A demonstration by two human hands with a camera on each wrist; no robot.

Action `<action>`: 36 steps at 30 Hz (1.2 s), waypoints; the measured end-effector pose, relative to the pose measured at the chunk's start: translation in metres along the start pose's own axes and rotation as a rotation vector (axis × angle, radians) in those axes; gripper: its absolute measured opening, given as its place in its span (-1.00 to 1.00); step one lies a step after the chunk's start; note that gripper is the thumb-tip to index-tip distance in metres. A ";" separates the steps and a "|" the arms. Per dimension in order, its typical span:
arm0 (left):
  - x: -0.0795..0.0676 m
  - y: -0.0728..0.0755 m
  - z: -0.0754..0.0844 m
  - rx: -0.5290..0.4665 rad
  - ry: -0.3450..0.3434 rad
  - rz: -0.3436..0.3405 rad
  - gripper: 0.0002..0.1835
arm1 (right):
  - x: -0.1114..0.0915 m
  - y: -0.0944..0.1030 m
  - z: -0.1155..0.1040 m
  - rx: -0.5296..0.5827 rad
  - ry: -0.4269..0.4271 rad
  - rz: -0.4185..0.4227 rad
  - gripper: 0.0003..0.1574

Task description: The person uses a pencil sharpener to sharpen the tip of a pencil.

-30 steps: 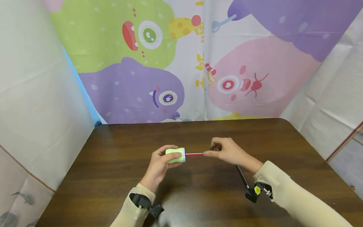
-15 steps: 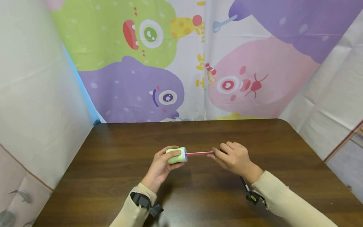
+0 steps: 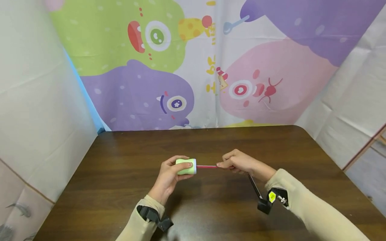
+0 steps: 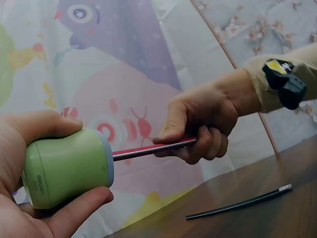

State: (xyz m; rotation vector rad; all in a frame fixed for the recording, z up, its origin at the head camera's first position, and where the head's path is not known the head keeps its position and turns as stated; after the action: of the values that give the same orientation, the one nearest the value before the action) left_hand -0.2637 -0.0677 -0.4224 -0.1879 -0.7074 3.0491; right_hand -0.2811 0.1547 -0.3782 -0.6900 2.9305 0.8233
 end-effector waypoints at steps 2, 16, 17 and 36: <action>-0.001 0.000 0.001 0.004 -0.015 -0.009 -0.78 | 0.001 0.001 0.000 0.019 -0.021 -0.057 -0.39; 0.003 0.002 -0.002 -0.053 0.043 -0.002 -0.82 | -0.049 -0.006 -0.026 -1.002 1.290 0.631 -0.67; 0.002 0.001 -0.002 -0.050 0.043 -0.003 -0.82 | -0.051 -0.008 -0.024 -1.033 1.343 0.674 -0.71; -0.002 -0.002 -0.005 -0.025 0.045 0.014 -0.83 | -0.001 0.000 -0.007 -0.128 0.096 0.110 -0.34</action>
State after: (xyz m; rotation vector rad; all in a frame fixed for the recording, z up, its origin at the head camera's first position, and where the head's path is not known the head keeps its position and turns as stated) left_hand -0.2606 -0.0638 -0.4262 -0.2626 -0.7446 3.0400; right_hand -0.2792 0.1520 -0.3718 -0.5961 3.0464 1.0239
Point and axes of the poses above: each hand's wrist, its own x-axis towards the middle knuckle, its own y-axis out of the back of the hand, z = x × y, the point moved 6 cm from there along x, towards the middle knuckle, and after that the axes turned 3 degrees about z, right-handed, at the moved point
